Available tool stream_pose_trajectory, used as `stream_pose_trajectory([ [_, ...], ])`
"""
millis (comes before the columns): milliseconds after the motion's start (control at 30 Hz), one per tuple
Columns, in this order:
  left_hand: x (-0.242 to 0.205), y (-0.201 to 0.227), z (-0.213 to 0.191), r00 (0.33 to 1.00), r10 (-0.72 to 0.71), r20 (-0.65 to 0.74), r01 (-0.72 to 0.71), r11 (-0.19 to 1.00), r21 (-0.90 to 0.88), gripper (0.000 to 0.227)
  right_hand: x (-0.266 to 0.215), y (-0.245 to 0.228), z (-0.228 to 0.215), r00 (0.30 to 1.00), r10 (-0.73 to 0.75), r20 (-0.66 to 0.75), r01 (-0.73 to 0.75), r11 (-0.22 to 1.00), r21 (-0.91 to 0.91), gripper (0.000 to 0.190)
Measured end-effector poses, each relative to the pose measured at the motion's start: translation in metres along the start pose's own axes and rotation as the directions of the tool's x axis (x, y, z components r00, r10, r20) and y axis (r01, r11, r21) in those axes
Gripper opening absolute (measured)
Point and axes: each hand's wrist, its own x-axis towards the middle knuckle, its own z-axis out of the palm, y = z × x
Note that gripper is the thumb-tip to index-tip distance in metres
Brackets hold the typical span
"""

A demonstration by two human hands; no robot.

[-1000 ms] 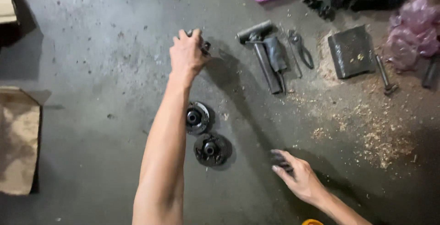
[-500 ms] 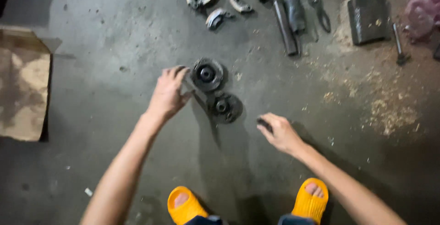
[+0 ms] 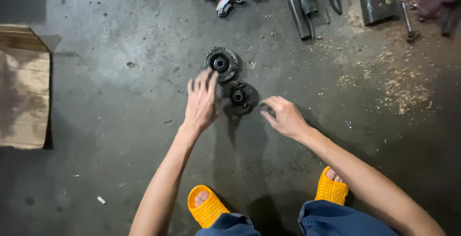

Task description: The person grinds metal brake shoes against a bench grinder, then walks to a work area and sits on the floor. They assemble a brake drum by inserting springs and brake shoes into the drum housing using their hands and a hammer.

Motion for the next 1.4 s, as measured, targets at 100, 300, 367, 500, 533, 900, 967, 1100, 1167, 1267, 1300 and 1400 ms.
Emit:
stream_pose_trajectory([
  [100, 0.038, -0.017, -0.010, 0.999, -0.032, 0.006, 0.032, 0.999, -0.007, 0.089, -0.009, -0.019, -0.014, 0.994, 0.046, 0.097, -0.051, 0.997, 0.050, 0.026],
  [300, 0.098, -0.038, 0.025, 0.945, 0.168, 0.281, -0.252, 0.920, 0.299, 0.122, -0.050, -0.017, -0.049, 0.982, 0.104, 0.157, -0.088, 0.990, -0.107, 0.027],
  [367, 0.107, -0.049, 0.048, 0.940, 0.177, 0.293, -0.261, 0.925, 0.275, 0.121, -0.064, 0.013, -0.045, 0.973, 0.148, 0.176, -0.099, 0.960, -0.262, 0.030],
  [500, 0.109, -0.090, 0.062, 0.975, 0.193, 0.113, -0.220, 0.916, 0.336, 0.102, -0.069, 0.022, -0.081, 0.952, 0.229, 0.204, -0.112, 0.879, -0.463, 0.030],
  [533, 0.097, -0.094, 0.043, 0.990, 0.123, 0.062, -0.137, 0.936, 0.326, 0.107, -0.067, 0.029, -0.090, 0.912, 0.335, 0.238, -0.172, 0.838, -0.518, 0.032],
  [900, -0.007, -0.057, -0.045, 0.887, -0.271, -0.373, 0.108, 0.909, -0.403, 0.081, 0.018, 0.193, -0.098, 0.931, 0.328, -0.159, -0.333, 0.943, -0.002, 0.015],
  [967, -0.033, -0.037, -0.034, 0.833, -0.321, -0.450, 0.152, 0.916, -0.372, 0.062, 0.059, 0.217, -0.107, 0.905, 0.252, -0.343, -0.244, 0.968, 0.067, 0.029],
  [1100, -0.062, 0.038, -0.042, 0.786, -0.513, -0.343, 0.326, 0.817, -0.476, 0.058, 0.143, 0.244, -0.111, 0.869, 0.273, -0.414, -0.272, 0.960, 0.062, 0.029],
  [1167, -0.075, 0.067, -0.036, 0.733, -0.617, -0.286, 0.386, 0.723, -0.573, 0.059, 0.178, 0.243, -0.112, 0.838, 0.300, -0.455, -0.278, 0.953, 0.117, 0.022],
  [1267, -0.081, 0.116, -0.043, 0.721, -0.670, -0.175, 0.485, 0.669, -0.564, 0.054, 0.212, 0.275, -0.093, 0.857, 0.286, -0.429, -0.245, 0.958, 0.150, 0.020],
  [1300, -0.086, 0.116, -0.040, 0.690, -0.703, -0.169, 0.519, 0.644, -0.562, 0.054, 0.225, 0.291, -0.093, 0.879, 0.265, -0.396, -0.222, 0.963, 0.152, 0.020],
  [1400, -0.110, 0.126, -0.020, 0.706, -0.706, -0.052, 0.540, 0.585, -0.605, 0.061, 0.249, 0.333, -0.091, 0.915, 0.229, -0.332, -0.185, 0.970, 0.160, 0.027],
])
